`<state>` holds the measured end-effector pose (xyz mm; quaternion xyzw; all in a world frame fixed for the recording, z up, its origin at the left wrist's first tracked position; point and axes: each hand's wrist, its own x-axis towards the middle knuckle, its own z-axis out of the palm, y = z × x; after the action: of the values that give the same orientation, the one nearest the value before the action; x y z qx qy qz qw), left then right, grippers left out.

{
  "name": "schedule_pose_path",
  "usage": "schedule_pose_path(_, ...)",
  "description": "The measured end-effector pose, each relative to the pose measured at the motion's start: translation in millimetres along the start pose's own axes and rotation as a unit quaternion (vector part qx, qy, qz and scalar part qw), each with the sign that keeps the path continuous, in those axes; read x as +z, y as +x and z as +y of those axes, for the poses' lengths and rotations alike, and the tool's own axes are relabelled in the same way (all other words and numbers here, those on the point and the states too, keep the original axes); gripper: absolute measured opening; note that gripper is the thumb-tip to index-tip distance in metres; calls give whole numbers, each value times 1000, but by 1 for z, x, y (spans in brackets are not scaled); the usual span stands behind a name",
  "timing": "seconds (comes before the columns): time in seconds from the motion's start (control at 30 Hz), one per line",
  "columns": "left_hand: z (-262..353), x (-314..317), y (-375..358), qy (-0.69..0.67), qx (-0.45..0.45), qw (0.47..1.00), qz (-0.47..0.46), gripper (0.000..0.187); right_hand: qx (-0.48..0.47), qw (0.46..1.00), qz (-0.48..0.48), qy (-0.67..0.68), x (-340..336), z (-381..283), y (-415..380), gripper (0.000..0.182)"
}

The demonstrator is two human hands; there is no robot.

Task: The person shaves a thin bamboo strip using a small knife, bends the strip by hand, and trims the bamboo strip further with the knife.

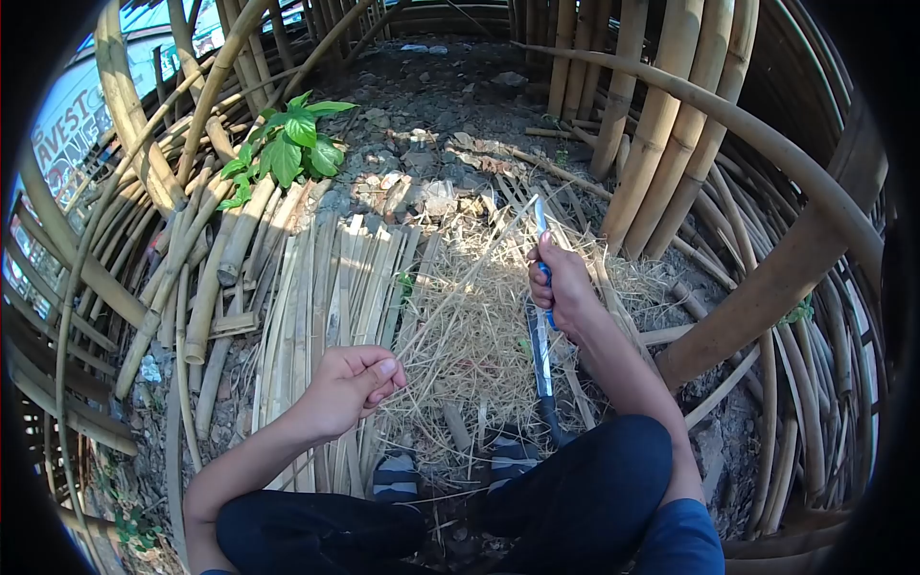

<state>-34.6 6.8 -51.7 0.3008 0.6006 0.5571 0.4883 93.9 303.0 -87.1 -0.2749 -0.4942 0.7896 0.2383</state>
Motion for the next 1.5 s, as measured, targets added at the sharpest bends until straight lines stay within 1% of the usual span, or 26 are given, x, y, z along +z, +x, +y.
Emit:
schedule_pose_path(0.03,1,1,1,10,-4,1000,9,22,1,1000,-3,-2,5,-3,-4,37)
schedule_pose_path(0.1,-2,2,2,13,-16,999,25,21,-116,985,-70,111,16,-8,-18,38)
schedule_pose_path(0.13,-4,2,5,16,-13,1000,15,21,-142,980,-118,77,21,-9,-23,34)
schedule_pose_path(0.17,-6,3,7,20,-10,1000,6,20,-133,981,-122,77,28,-11,-27,34)
schedule_pose_path(0.2,-8,4,6,18,-13,1000,10,20,-133,981,-111,86,37,-13,-31,26)
schedule_pose_path(0.27,-8,7,7,76,-6,997,-12,19,-143,979,-96,106,41,-11,-31,20)
schedule_pose_path(0.37,-13,1,8,44,12,998,-49,18,-176,978,-74,80,36,-18,-30,19)
schedule_pose_path(0.43,-11,-1,3,61,2,997,-38,18,-195,974,-73,90,23,-31,-23,19)
schedule_pose_path(0.5,-13,-4,1,76,-8,997,-30,18,-244,966,-9,83,5,-49,-17,20)
schedule_pose_path(0.6,-19,-16,-3,88,-5,996,-29,18,-281,956,6,90,-37,-71,2,19)
schedule_pose_path(0.67,-20,-22,-6,131,-19,991,-12,17,-308,943,72,108,-57,-79,10,20)
schedule_pose_path(0.7,-23,-25,-5,131,-19,991,-11,17,-307,943,71,108,-60,-79,11,20)
schedule_pose_path(0.77,-30,-30,-3,168,42,985,8,17,-302,934,176,79,-65,-76,13,22)
schedule_pose_path(0.8,-30,-30,-2,168,42,985,11,17,-323,922,210,48,-61,-72,11,27)
schedule_pose_path(0.83,-29,-29,0,182,67,980,35,17,-321,923,209,48,-48,-66,2,27)
schedule_pose_path(0.87,-27,-27,3,196,90,975,59,17,-333,918,180,114,-31,-61,-8,29)
schedule_pose_path(0.9,-26,-25,5,196,89,975,61,17,-345,909,151,180,-13,-53,-19,32)
schedule_pose_path(0.93,-26,-23,7,194,100,974,60,17,-298,947,47,114,0,-43,-28,34)
schedule_pose_path(0.97,-25,-20,10,193,112,973,57,17,-247,966,-56,47,13,-32,-37,37)
schedule_pose_path(1.0,-20,-15,11,194,112,973,54,17,-133,977,-164,-24,24,-24,-45,33)
schedule_pose_path(1.03,-13,-8,10,189,92,976,57,18,-45,967,-226,-106,36,-15,-51,31)
schedule_pose_path(1.1,-8,0,13,184,72,978,62,19,68,929,-330,-154,55,11,-54,31)
schedule_pose_path(1.17,-9,3,15,159,79,982,59,20,79,898,-365,-234,66,32,-56,34)
schedule_pose_path(1.3,-14,3,18,178,89,978,65,19,107,904,-373,-180,76,34,-56,35)
schedule_pose_path(1.37,-11,6,16,258,162,949,81,17,107,912,-361,-165,76,35,-56,34)
schedule_pose_path(1.5,-9,13,14,293,205,926,121,15,100,917,-328,-206,73,30,-58,34)
